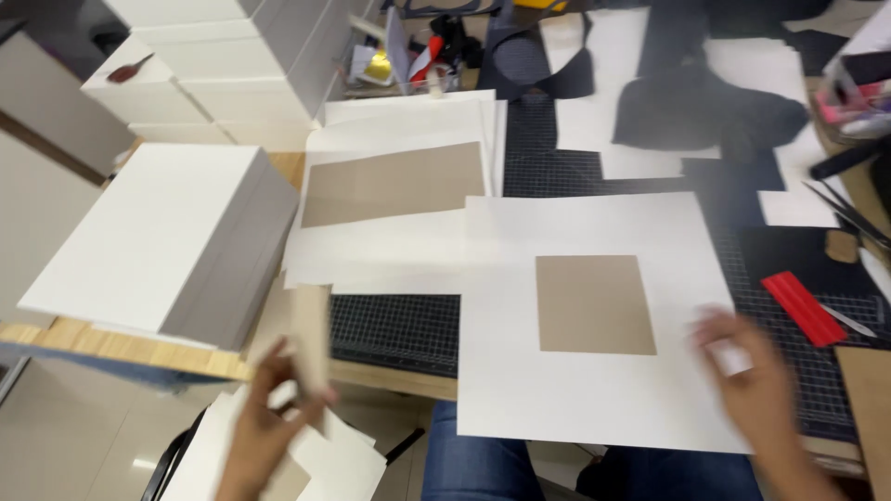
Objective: Assembling a rigid box by gluing cardboard panels onto paper and smoothing them with a scraper
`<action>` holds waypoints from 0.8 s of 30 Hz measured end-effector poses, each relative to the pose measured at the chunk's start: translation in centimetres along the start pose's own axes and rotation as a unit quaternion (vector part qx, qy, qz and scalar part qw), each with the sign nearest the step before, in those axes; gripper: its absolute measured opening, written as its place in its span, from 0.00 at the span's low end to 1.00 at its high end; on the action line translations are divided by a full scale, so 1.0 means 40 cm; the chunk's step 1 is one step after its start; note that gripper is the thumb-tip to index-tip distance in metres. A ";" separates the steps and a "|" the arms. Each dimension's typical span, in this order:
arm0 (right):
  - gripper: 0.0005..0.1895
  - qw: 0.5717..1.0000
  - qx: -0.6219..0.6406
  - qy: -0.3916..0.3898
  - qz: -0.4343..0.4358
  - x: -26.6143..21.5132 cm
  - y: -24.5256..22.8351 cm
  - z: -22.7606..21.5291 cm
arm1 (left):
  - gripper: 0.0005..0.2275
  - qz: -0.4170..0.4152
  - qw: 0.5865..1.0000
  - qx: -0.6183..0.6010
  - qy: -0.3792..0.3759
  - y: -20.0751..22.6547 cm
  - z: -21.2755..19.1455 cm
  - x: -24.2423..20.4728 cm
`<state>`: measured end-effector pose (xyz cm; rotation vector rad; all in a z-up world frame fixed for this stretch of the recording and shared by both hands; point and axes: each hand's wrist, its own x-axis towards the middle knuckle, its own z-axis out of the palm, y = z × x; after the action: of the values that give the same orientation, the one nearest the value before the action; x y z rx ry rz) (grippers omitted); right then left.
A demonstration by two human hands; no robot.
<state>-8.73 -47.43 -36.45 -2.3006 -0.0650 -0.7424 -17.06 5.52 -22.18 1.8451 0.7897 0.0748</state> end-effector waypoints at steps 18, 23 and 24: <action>0.23 0.814 0.301 0.231 0.439 -0.323 -0.052 -0.406 | 0.43 0.439 0.770 0.001 -0.463 0.059 0.992 -0.548; 0.32 0.788 0.270 0.269 0.484 -0.345 0.082 -0.561 | 0.32 0.177 0.802 -0.041 -0.569 0.003 1.139 -0.640; 0.32 0.787 0.266 0.274 0.484 -0.359 0.130 -0.568 | 0.32 0.176 0.798 -0.041 -0.574 -0.009 1.170 -0.642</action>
<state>-30.61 -63.66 -33.95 -1.2211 0.9769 -0.6606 -18.26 -46.44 -34.31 1.5327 -0.4125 -0.7100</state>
